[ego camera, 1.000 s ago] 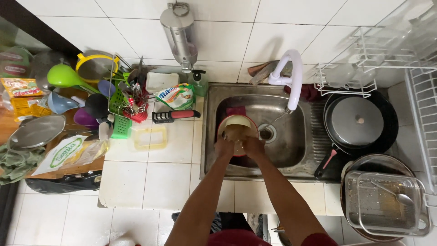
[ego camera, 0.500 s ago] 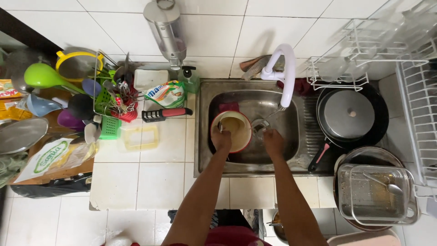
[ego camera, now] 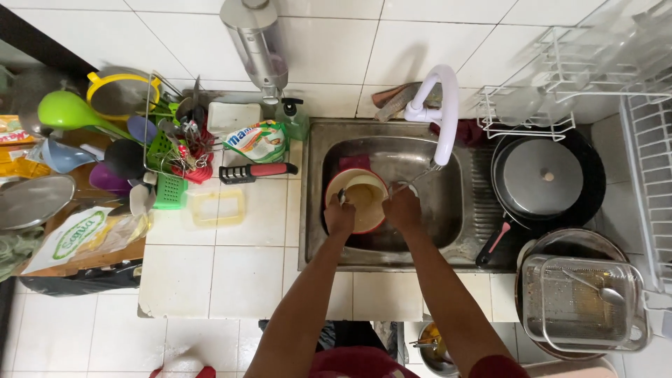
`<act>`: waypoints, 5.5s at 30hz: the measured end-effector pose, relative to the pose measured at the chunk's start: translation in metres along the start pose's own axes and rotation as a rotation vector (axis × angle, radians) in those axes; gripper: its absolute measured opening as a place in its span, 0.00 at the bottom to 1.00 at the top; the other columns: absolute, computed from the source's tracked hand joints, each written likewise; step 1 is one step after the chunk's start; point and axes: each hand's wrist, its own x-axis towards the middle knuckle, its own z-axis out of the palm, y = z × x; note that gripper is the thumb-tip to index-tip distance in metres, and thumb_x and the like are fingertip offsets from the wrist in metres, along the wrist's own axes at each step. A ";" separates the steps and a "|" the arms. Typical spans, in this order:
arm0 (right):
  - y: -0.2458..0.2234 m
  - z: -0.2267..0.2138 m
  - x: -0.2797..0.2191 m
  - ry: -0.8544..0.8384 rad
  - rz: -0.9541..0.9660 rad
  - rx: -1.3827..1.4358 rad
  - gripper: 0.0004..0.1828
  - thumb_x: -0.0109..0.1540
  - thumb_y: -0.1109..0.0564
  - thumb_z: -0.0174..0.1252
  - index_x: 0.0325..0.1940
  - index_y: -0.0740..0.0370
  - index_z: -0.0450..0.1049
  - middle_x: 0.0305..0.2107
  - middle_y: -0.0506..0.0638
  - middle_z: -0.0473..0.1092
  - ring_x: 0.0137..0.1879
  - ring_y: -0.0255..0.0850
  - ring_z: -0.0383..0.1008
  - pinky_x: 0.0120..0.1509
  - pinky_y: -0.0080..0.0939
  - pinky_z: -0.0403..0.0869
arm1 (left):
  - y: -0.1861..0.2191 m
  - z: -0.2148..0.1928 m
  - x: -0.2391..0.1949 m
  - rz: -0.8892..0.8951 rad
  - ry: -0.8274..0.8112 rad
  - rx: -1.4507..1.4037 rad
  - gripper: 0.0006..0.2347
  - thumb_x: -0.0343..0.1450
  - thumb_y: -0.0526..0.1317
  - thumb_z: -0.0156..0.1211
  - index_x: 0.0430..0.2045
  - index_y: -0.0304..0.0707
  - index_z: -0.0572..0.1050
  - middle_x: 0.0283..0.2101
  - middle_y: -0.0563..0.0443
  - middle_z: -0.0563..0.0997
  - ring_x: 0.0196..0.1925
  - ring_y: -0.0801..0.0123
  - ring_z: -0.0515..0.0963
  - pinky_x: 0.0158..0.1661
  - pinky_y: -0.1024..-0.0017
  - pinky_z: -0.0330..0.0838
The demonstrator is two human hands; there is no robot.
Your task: Washing a large tray and several bowls in a kitchen sink using a cleaning cloth and running water.
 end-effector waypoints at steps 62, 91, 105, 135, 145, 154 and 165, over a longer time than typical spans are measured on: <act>0.039 0.014 0.063 0.243 -0.335 -0.100 0.09 0.65 0.52 0.53 0.37 0.60 0.73 0.28 0.59 0.73 0.41 0.60 0.79 0.42 0.59 0.78 | 0.029 -0.020 -0.078 0.855 -0.457 0.992 0.04 0.74 0.40 0.51 0.40 0.50 0.70 0.41 0.57 0.76 0.35 0.58 0.84 0.32 0.59 0.80; 0.065 -0.047 0.024 1.117 -0.659 -0.392 0.10 0.54 0.58 0.73 0.27 0.52 0.75 0.28 0.46 0.71 0.38 0.42 0.77 0.42 0.37 0.79 | 0.026 -0.009 -0.042 0.682 -0.660 0.992 0.09 0.74 0.45 0.58 0.40 0.41 0.73 0.39 0.47 0.81 0.40 0.51 0.85 0.37 0.54 0.80; 0.048 -0.087 -0.046 0.902 0.076 0.293 0.12 0.58 0.68 0.64 0.34 0.60 0.67 0.23 0.55 0.70 0.30 0.50 0.73 0.39 0.48 0.71 | 0.048 0.054 0.029 0.349 -0.764 0.222 0.19 0.77 0.36 0.48 0.63 0.25 0.66 0.46 0.25 0.80 0.40 0.49 0.86 0.36 0.56 0.82; 0.061 -0.022 -0.006 0.246 0.238 0.729 0.21 0.66 0.55 0.62 0.61 0.62 0.64 0.38 0.61 0.71 0.37 0.47 0.76 0.36 0.41 0.80 | 0.069 -0.032 0.024 -0.311 -0.581 -0.263 0.26 0.69 0.41 0.63 0.63 0.32 0.65 0.53 0.37 0.74 0.53 0.52 0.76 0.47 0.50 0.81; 0.020 -0.013 0.059 0.389 -0.426 0.047 0.11 0.67 0.56 0.49 0.47 0.60 0.74 0.39 0.61 0.73 0.52 0.63 0.76 0.56 0.63 0.75 | 0.125 -0.108 -0.031 0.092 -0.231 0.194 0.34 0.69 0.40 0.52 0.74 0.42 0.51 0.64 0.25 0.65 0.69 0.34 0.66 0.66 0.43 0.66; 0.012 0.054 0.110 -0.015 -0.134 -0.570 0.35 0.61 0.37 0.55 0.60 0.67 0.68 0.47 0.64 0.73 0.52 0.62 0.79 0.56 0.70 0.72 | 0.120 -0.122 -0.060 0.155 -0.007 0.306 0.34 0.69 0.36 0.51 0.74 0.40 0.47 0.60 0.30 0.64 0.64 0.33 0.69 0.60 0.45 0.70; 0.022 0.031 0.107 0.152 -0.207 0.111 0.17 0.69 0.44 0.52 0.49 0.57 0.77 0.39 0.61 0.77 0.52 0.63 0.78 0.56 0.64 0.76 | 0.105 -0.119 -0.061 0.153 0.040 0.268 0.33 0.69 0.36 0.49 0.74 0.37 0.50 0.57 0.31 0.66 0.62 0.34 0.71 0.56 0.46 0.71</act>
